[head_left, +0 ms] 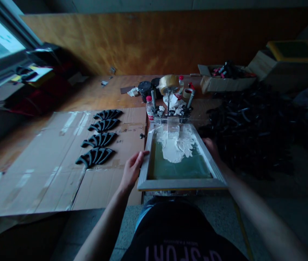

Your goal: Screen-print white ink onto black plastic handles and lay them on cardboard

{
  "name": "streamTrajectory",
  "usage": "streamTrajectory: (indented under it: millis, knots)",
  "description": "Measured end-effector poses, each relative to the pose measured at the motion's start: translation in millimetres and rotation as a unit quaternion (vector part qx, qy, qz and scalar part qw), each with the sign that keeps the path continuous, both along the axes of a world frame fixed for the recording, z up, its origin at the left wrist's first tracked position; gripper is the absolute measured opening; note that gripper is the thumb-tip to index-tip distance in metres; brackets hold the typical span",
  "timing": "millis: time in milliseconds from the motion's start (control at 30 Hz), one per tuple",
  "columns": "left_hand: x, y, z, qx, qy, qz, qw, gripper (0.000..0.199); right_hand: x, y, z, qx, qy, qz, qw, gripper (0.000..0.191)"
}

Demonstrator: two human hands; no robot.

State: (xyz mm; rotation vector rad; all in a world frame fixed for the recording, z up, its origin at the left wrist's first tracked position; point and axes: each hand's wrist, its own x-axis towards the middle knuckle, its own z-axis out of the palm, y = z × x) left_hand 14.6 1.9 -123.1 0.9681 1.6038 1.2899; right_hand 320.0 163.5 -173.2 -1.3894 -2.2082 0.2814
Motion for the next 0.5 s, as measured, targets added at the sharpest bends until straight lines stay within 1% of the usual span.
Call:
streamTrajectory:
  millis: [67,100,167,200,233,300,333,367,433,500]
  knots:
    - [2,-10,-38.3,-0.049,-0.025,-0.024,0.998,0.062,-10,18,14.8,0.041,0.017,-0.028,0.999,0.035]
    - [2,-12,-56.4,-0.065,-0.030,-0.027,0.997,0.068,-22,25,21.4,0.063,0.019,-0.021,0.998,0.037]
    - [4,-11,-85.9,-0.095,-0.010,-0.021,0.995,0.074,-54,30,30.0,0.081,-0.004,0.041,0.996,0.053]
    - [4,-10,-96.1,-0.104,0.006,-0.017,0.994,0.074,-70,30,31.4,0.067,-0.030,0.084,0.994,0.053]
    - [4,-8,-103.3,-0.108,0.021,-0.018,0.994,0.072,-83,26,30.7,0.044,-0.059,0.121,0.990,0.046]
    - [3,-6,-110.2,-0.111,0.036,-0.024,0.993,0.069,-97,14,24.6,-0.003,-0.108,0.169,0.980,0.022]
    - [2,-6,-111.1,-0.111,0.039,-0.026,0.993,0.067,-96,5,20.5,-0.014,-0.125,0.190,0.974,0.011]
    - [2,-6,-111.3,-0.112,0.041,-0.026,0.993,0.066,-91,-5,16.8,-0.015,-0.135,0.216,0.967,0.005]
    - [1,-6,-110.9,-0.114,0.045,-0.020,0.992,0.063,-74,-24,13.0,0.004,-0.144,0.295,0.945,0.010]
    - [2,-7,-110.6,-0.115,0.046,-0.009,0.992,0.061,-57,-37,14.9,0.014,-0.143,0.381,0.913,0.017]
